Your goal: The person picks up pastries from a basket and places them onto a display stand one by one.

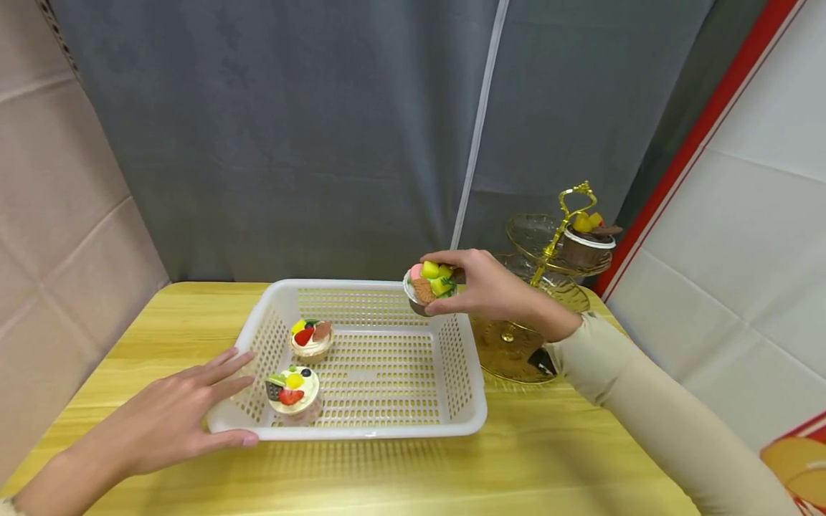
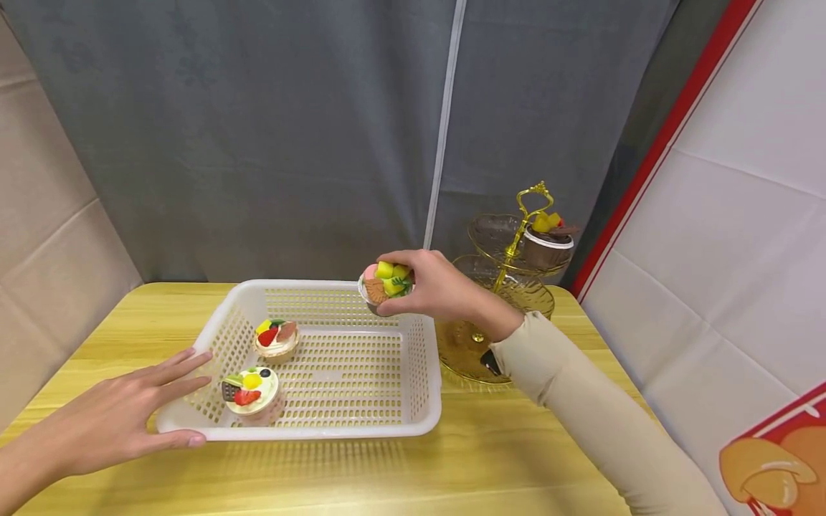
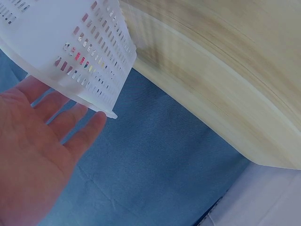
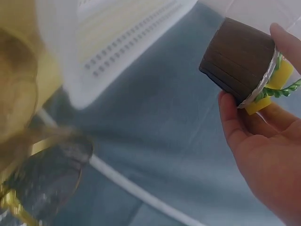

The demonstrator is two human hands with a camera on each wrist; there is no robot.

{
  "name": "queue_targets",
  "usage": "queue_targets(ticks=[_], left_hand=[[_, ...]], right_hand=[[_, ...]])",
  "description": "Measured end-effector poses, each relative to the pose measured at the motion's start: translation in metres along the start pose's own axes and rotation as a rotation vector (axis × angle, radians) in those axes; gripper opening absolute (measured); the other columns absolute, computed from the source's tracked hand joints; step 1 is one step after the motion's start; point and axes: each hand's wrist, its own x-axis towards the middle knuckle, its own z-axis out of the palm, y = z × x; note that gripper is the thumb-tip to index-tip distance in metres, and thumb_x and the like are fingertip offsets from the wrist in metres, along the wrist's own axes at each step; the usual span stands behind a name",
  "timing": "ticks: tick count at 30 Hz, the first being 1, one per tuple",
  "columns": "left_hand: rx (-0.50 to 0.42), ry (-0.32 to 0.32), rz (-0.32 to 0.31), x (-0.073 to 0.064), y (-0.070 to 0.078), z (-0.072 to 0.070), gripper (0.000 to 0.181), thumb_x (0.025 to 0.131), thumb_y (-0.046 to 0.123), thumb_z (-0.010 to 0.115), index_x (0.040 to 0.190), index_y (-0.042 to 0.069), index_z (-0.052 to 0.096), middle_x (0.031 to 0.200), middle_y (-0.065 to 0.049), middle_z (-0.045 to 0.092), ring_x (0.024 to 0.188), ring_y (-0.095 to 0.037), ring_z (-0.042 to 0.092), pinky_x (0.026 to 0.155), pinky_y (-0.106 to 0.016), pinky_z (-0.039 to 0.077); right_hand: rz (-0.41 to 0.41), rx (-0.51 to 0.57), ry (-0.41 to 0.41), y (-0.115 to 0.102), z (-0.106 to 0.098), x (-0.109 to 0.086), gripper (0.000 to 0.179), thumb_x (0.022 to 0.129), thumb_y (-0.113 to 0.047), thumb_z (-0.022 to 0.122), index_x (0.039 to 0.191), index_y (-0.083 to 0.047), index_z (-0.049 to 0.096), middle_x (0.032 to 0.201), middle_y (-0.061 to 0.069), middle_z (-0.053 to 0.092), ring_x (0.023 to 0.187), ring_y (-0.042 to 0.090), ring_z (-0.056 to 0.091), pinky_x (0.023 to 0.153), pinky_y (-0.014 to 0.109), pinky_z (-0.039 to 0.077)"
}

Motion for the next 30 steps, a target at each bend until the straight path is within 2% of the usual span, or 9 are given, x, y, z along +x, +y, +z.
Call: queue_targets(ticks=[7,11,15,22,25,30], left_hand=[[0.005,-0.015,-0.008,0.000,0.000,-0.001,0.084,0.074,0.075,0.068,0.127,0.011,0.068,0.146,-0.013,0.052,0.119,-0.041,0.059,0.080,-0.055,0.052],[0.013,0.001,0.000,-0.001,-0.001,-0.002,0.083,0.074,0.074,0.068,0.126,0.010,0.069,0.145,-0.012,0.052,0.122,-0.039,0.058,0.080,-0.055,0.053],[0.013,-0.002,0.002,-0.001,-0.002,-0.001,0.083,0.073,0.074,0.069,0.126,0.011,0.069,0.146,-0.012,0.052,0.122,-0.039,0.058,0.080,-0.055,0.052],[0.010,-0.013,-0.010,-0.002,-0.002,-0.002,0.083,0.073,0.074,0.069,0.128,0.011,0.068,0.147,-0.012,0.051,0.120,-0.040,0.059,0.080,-0.055,0.052],[0.007,-0.018,-0.012,-0.002,-0.002,-0.003,0.083,0.074,0.074,0.069,0.128,0.011,0.068,0.147,-0.013,0.051,0.119,-0.041,0.059,0.080,-0.056,0.052],[0.003,-0.031,-0.016,-0.003,-0.001,-0.003,0.083,0.073,0.074,0.069,0.128,0.011,0.068,0.148,-0.014,0.049,0.116,-0.042,0.060,0.080,-0.056,0.052]], right_hand=[[0.033,-0.076,0.056,0.003,-0.032,-0.014,0.069,0.076,-0.029,0.088,0.134,-0.007,0.061,0.115,0.005,0.067,0.090,0.017,0.063,0.081,0.035,0.052],[0.027,-0.114,0.097,0.005,-0.050,-0.019,0.066,0.078,-0.028,0.087,0.134,-0.006,0.060,0.115,0.007,0.067,0.091,0.018,0.064,0.082,0.037,0.051],[0.060,-0.140,0.137,0.006,-0.068,-0.027,0.064,0.080,-0.025,0.085,0.136,-0.007,0.059,0.117,0.007,0.066,0.093,0.019,0.064,0.083,0.036,0.052],[0.120,-0.199,0.223,0.009,-0.094,-0.041,0.066,0.083,-0.024,0.082,0.140,-0.005,0.055,0.124,0.012,0.063,0.100,0.027,0.065,0.080,0.015,0.047],[0.146,-0.207,0.250,0.012,-0.102,-0.047,0.066,0.084,-0.025,0.081,0.141,-0.006,0.054,0.125,0.014,0.061,0.104,0.031,0.064,0.081,0.014,0.046],[0.196,-0.208,0.281,0.015,-0.109,-0.055,0.068,0.085,-0.026,0.080,0.143,-0.005,0.051,0.127,0.016,0.057,0.110,0.036,0.063,0.091,0.027,0.051]])
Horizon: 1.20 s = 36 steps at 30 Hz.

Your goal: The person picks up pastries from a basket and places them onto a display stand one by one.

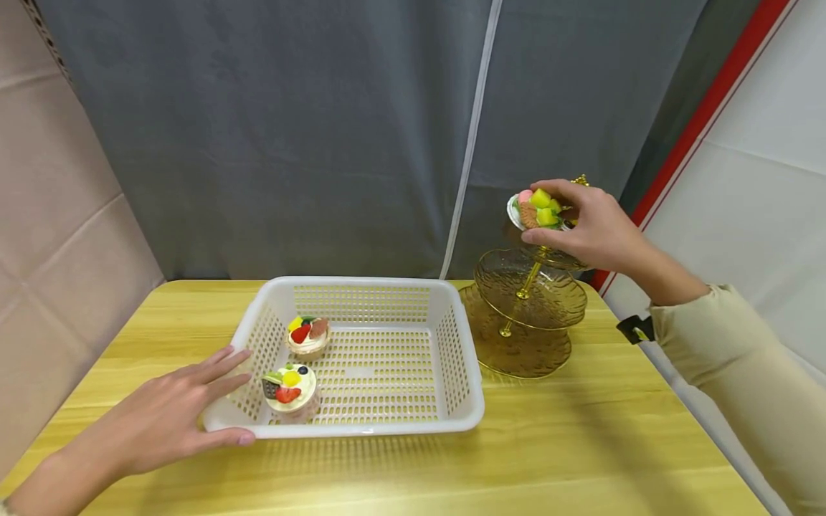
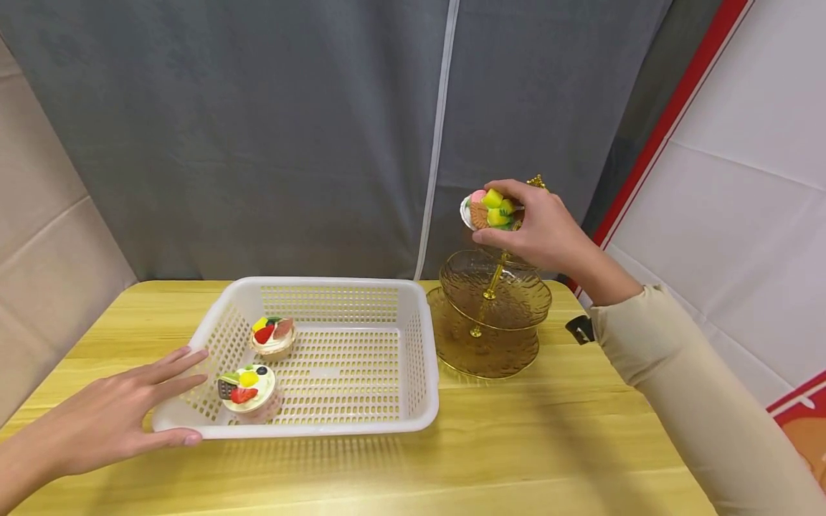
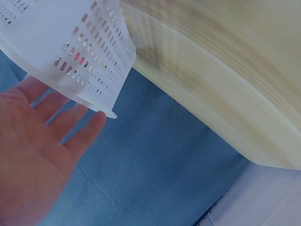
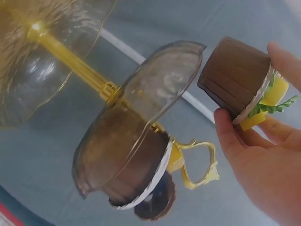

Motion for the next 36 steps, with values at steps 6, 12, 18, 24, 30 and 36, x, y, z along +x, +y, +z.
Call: queue_targets(ticks=[6,12,18,24,30,36], left_hand=[[-0.001,-0.005,-0.003,0.000,0.000,0.000,0.083,0.073,0.074,0.069,0.128,0.011,0.068,0.148,-0.014,0.049,0.117,-0.042,0.060,0.080,-0.056,0.052],[0.000,-0.008,-0.003,0.001,0.000,0.000,0.083,0.074,0.074,0.068,0.127,0.011,0.068,0.148,-0.014,0.049,0.117,-0.042,0.060,0.081,-0.056,0.052],[-0.002,-0.005,-0.001,0.001,0.000,0.000,0.083,0.073,0.074,0.069,0.128,0.011,0.068,0.148,-0.014,0.049,0.117,-0.043,0.060,0.080,-0.056,0.052],[-0.006,-0.009,-0.006,0.000,0.000,0.000,0.083,0.074,0.074,0.069,0.129,0.012,0.067,0.148,-0.014,0.049,0.117,-0.042,0.060,0.081,-0.056,0.052],[-0.005,-0.008,-0.008,0.000,-0.001,0.001,0.083,0.074,0.074,0.069,0.128,0.012,0.068,0.148,-0.014,0.049,0.117,-0.042,0.060,0.080,-0.056,0.052],[-0.002,-0.003,0.001,0.000,-0.002,0.001,0.083,0.074,0.074,0.069,0.129,0.011,0.067,0.148,-0.014,0.049,0.117,-0.043,0.060,0.081,-0.056,0.052]], right_hand=[[0.034,-0.019,0.010,0.009,-0.003,-0.004,0.070,0.085,-0.026,0.081,0.143,-0.004,0.050,0.128,0.018,0.056,0.112,0.038,0.061,0.091,0.024,0.051],[0.059,-0.014,0.015,0.015,-0.005,-0.009,0.072,0.084,-0.027,0.081,0.144,-0.003,0.049,0.130,0.021,0.055,0.110,0.041,0.061,0.076,0.004,0.040],[0.075,-0.029,0.004,0.018,-0.006,-0.011,0.074,0.085,-0.032,0.081,0.145,-0.004,0.048,0.132,0.021,0.054,0.112,0.041,0.060,0.074,0.004,0.040],[0.076,-0.047,-0.027,0.022,0.000,-0.011,0.072,0.085,-0.030,0.080,0.144,-0.004,0.049,0.130,0.021,0.055,0.109,0.038,0.061,0.075,0.009,0.043],[0.062,-0.068,-0.020,0.022,0.004,-0.010,0.070,0.085,-0.026,0.081,0.143,-0.003,0.050,0.128,0.021,0.057,0.107,0.037,0.062,0.075,0.012,0.044],[0.057,-0.116,0.003,0.020,0.004,-0.011,0.068,0.083,-0.028,0.082,0.142,-0.005,0.054,0.127,0.023,0.060,0.098,0.033,0.061,0.070,0.015,0.043]])
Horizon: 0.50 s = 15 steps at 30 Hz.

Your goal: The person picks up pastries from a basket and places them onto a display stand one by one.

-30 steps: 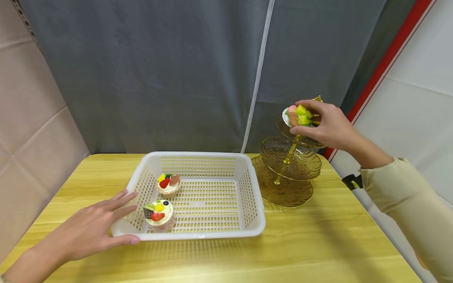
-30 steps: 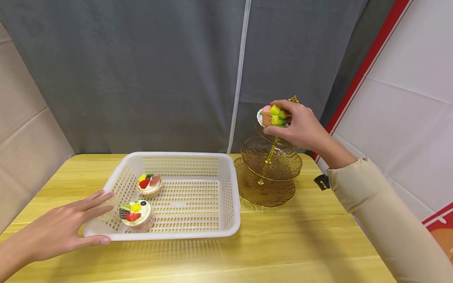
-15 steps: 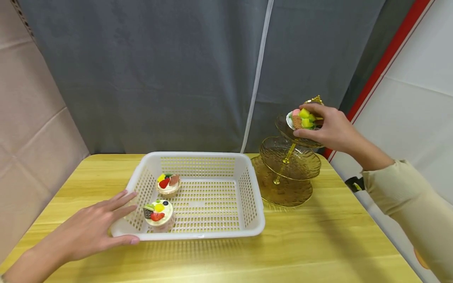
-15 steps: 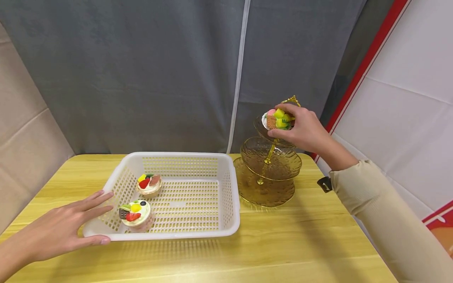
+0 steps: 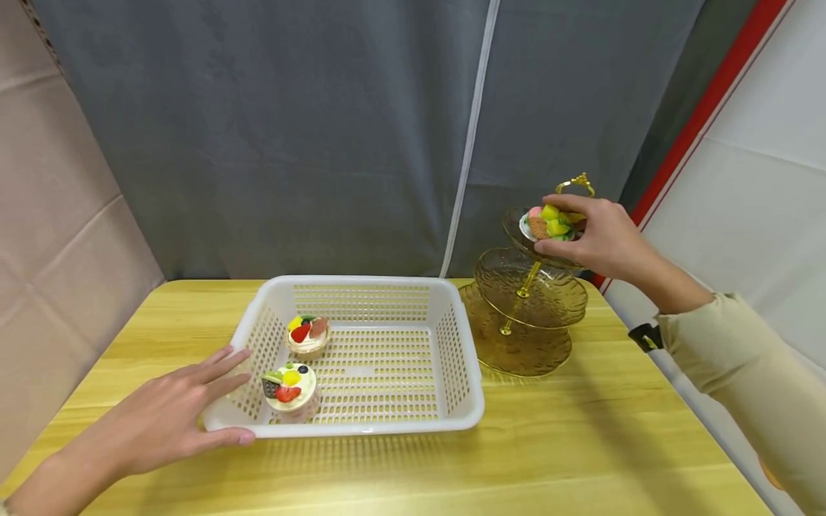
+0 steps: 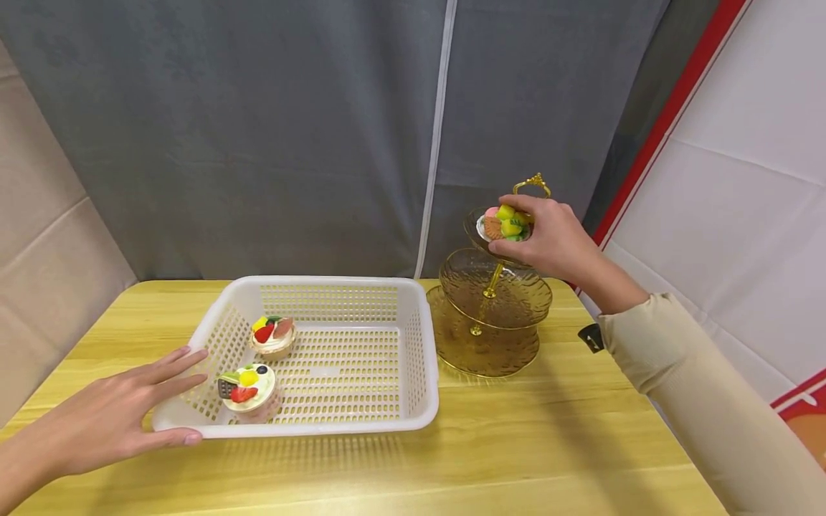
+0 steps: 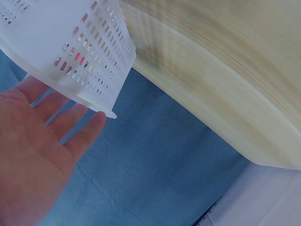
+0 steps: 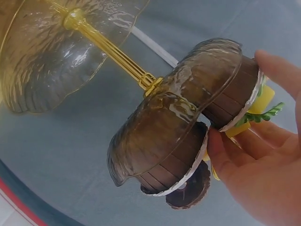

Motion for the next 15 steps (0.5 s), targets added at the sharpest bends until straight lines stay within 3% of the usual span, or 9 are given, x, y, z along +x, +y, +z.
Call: queue_targets(ticks=[6,9,11,13,15], left_hand=[[0.003,0.012,0.011,0.000,0.000,-0.001,0.083,0.074,0.074,0.069,0.128,0.010,0.068,0.147,-0.014,0.050,0.120,-0.041,0.059,0.081,-0.056,0.052],[0.006,0.015,0.017,0.000,0.001,-0.001,0.083,0.074,0.074,0.069,0.128,0.010,0.068,0.147,-0.014,0.050,0.120,-0.041,0.059,0.081,-0.056,0.052],[0.004,0.016,0.014,0.000,0.001,-0.002,0.084,0.074,0.074,0.069,0.128,0.010,0.068,0.147,-0.014,0.051,0.120,-0.041,0.058,0.081,-0.056,0.052],[0.002,0.013,0.011,0.000,0.001,-0.002,0.084,0.074,0.074,0.069,0.128,0.010,0.068,0.147,-0.014,0.050,0.120,-0.041,0.058,0.081,-0.056,0.052],[0.000,0.011,0.007,0.000,0.001,-0.003,0.083,0.074,0.074,0.069,0.128,0.010,0.067,0.147,-0.013,0.051,0.121,-0.041,0.058,0.082,-0.056,0.052]], right_hand=[[-0.020,-0.052,0.020,-0.003,-0.003,-0.002,0.066,0.084,-0.031,0.081,0.140,-0.006,0.057,0.125,0.023,0.062,0.090,0.031,0.060,0.066,0.021,0.044],[-0.040,-0.082,0.051,-0.006,-0.007,-0.003,0.065,0.084,-0.031,0.081,0.140,-0.008,0.058,0.117,0.020,0.064,0.072,0.026,0.058,0.058,0.025,0.042],[-0.057,-0.103,0.069,-0.009,-0.010,-0.002,0.065,0.084,-0.032,0.080,0.140,-0.010,0.058,0.106,0.018,0.065,0.059,0.021,0.048,0.053,0.028,0.037],[-0.074,-0.114,0.084,-0.013,-0.013,-0.001,0.065,0.085,-0.034,0.080,0.141,-0.011,0.058,0.108,0.016,0.066,0.051,0.020,0.039,0.052,0.031,0.033],[-0.083,-0.117,0.095,-0.018,-0.015,0.000,0.065,0.085,-0.035,0.079,0.142,-0.014,0.057,0.116,0.015,0.067,0.052,0.021,0.039,0.055,0.034,0.033]])
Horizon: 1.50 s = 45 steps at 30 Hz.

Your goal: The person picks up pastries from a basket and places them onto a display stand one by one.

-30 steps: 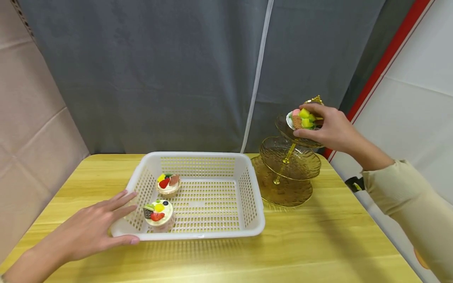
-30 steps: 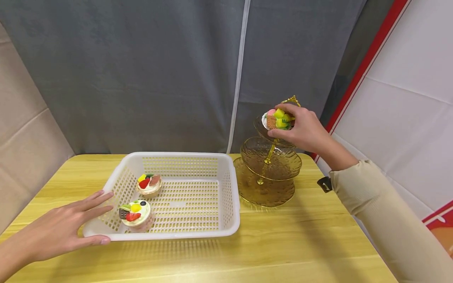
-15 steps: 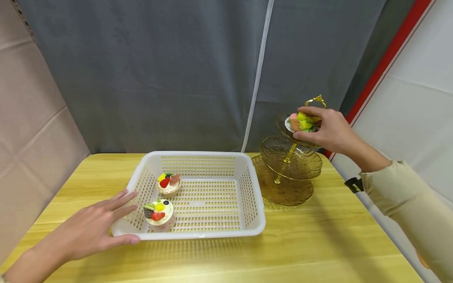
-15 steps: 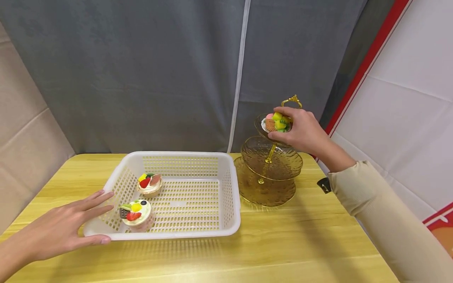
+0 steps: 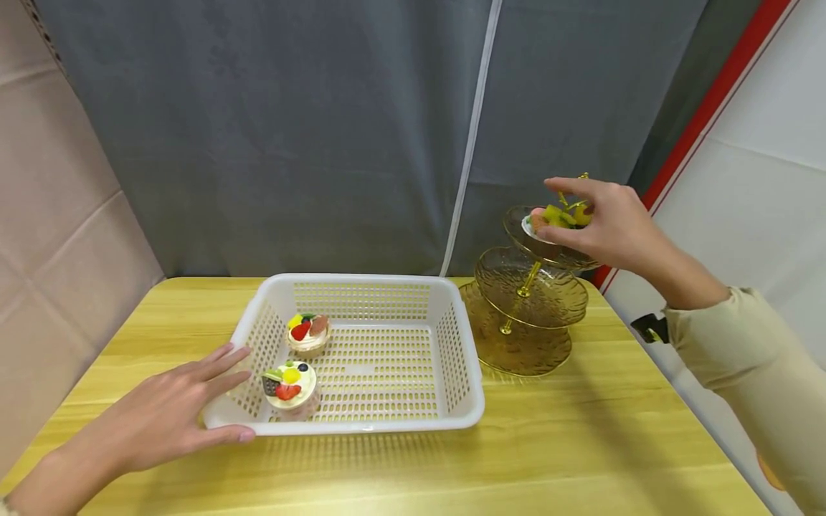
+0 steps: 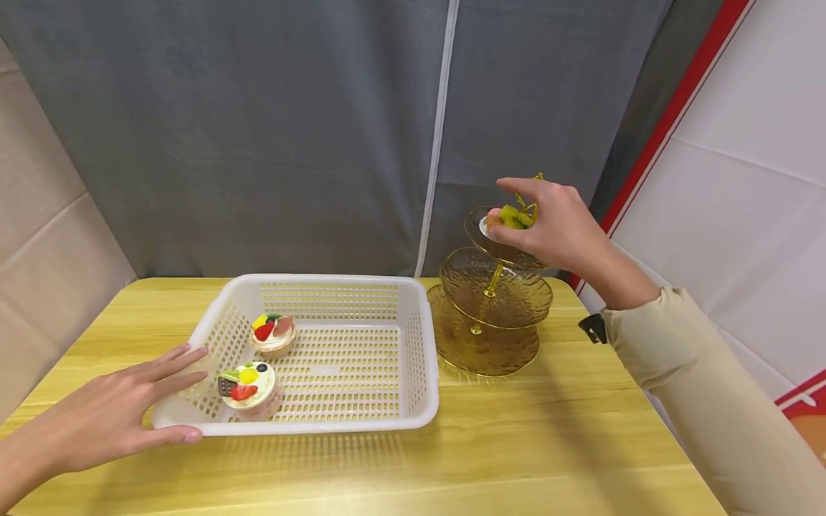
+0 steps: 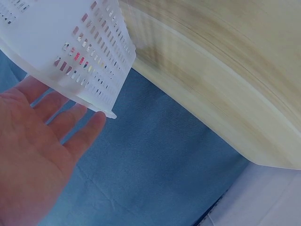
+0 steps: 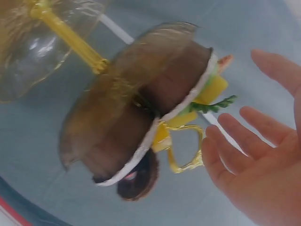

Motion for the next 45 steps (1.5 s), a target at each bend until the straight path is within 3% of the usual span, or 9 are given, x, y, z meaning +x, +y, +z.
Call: queue_targets(ticks=[3,7,11,13,16,18,20,33,45], left_hand=[[-0.002,0.001,-0.001,0.000,0.000,0.000,0.083,0.074,0.074,0.069,0.128,0.011,0.067,0.147,-0.013,0.051,0.122,-0.040,0.058,0.082,-0.056,0.052],[0.000,-0.001,-0.003,-0.001,0.000,0.000,0.083,0.074,0.074,0.069,0.128,0.011,0.067,0.147,-0.013,0.051,0.121,-0.040,0.058,0.081,-0.055,0.052],[-0.002,-0.007,-0.008,-0.001,0.000,0.001,0.084,0.074,0.074,0.069,0.129,0.011,0.067,0.147,-0.013,0.050,0.121,-0.041,0.058,0.081,-0.056,0.052],[-0.004,-0.010,-0.008,-0.001,0.000,0.001,0.083,0.074,0.073,0.069,0.129,0.011,0.067,0.148,-0.013,0.050,0.121,-0.041,0.058,0.081,-0.056,0.052],[-0.008,-0.010,-0.009,-0.002,0.000,0.001,0.083,0.074,0.073,0.069,0.130,0.011,0.067,0.148,-0.013,0.049,0.120,-0.041,0.058,0.081,-0.056,0.052],[-0.009,-0.007,-0.006,-0.003,0.000,0.001,0.083,0.074,0.073,0.070,0.129,0.011,0.067,0.148,-0.014,0.049,0.120,-0.041,0.058,0.081,-0.056,0.052],[-0.008,0.000,-0.003,-0.003,0.000,0.001,0.083,0.074,0.073,0.070,0.129,0.011,0.067,0.148,-0.013,0.050,0.121,-0.041,0.058,0.081,-0.056,0.052],[-0.008,0.009,-0.009,-0.006,0.004,0.000,0.083,0.074,0.073,0.069,0.129,0.011,0.067,0.147,-0.012,0.050,0.122,-0.040,0.057,0.080,-0.056,0.052],[0.003,0.018,0.000,-0.007,0.005,-0.002,0.083,0.074,0.073,0.069,0.129,0.011,0.067,0.148,-0.013,0.049,0.120,-0.041,0.059,0.079,-0.055,0.053]], right_hand=[[0.003,0.047,0.000,-0.008,-0.002,0.003,0.065,0.086,-0.035,0.078,0.143,-0.016,0.056,0.139,0.013,0.058,0.075,0.028,0.054,0.067,0.041,0.040],[-0.020,0.124,-0.002,-0.020,0.002,0.007,0.064,0.087,-0.028,0.078,0.145,-0.016,0.053,0.142,0.013,0.056,0.105,0.036,0.056,0.082,0.051,0.041],[-0.104,0.162,-0.007,-0.030,0.016,0.015,0.067,0.087,-0.025,0.079,0.147,-0.015,0.051,0.142,0.007,0.056,0.072,0.029,0.057,0.074,0.041,0.043],[-0.146,0.184,-0.023,-0.035,0.025,0.021,0.070,0.085,-0.025,0.080,0.147,-0.015,0.050,0.145,0.004,0.054,0.072,0.026,0.058,0.072,0.038,0.043],[-0.200,0.229,-0.069,-0.044,0.038,0.028,0.076,0.083,-0.026,0.082,0.149,-0.015,0.048,0.148,0.003,0.050,0.098,0.029,0.063,0.085,0.042,0.050],[-0.221,0.258,-0.101,-0.050,0.046,0.032,0.080,0.080,-0.026,0.085,0.150,-0.015,0.046,0.151,0.003,0.048,0.126,0.031,0.054,0.101,0.051,0.043],[-0.245,0.286,-0.136,-0.057,0.054,0.035,0.084,0.079,-0.028,0.086,0.151,-0.017,0.045,0.153,0.002,0.045,0.134,0.032,0.048,0.108,0.054,0.037],[-0.389,0.531,-0.330,-0.090,0.124,0.047,0.090,0.076,-0.024,0.088,0.152,-0.008,0.041,0.155,0.005,0.042,0.140,0.020,0.043,0.112,0.036,0.035],[-0.371,0.610,-0.465,-0.116,0.176,0.050,0.091,0.077,-0.026,0.087,0.152,-0.008,0.040,0.155,0.004,0.042,0.139,0.023,0.044,0.112,0.033,0.035]])
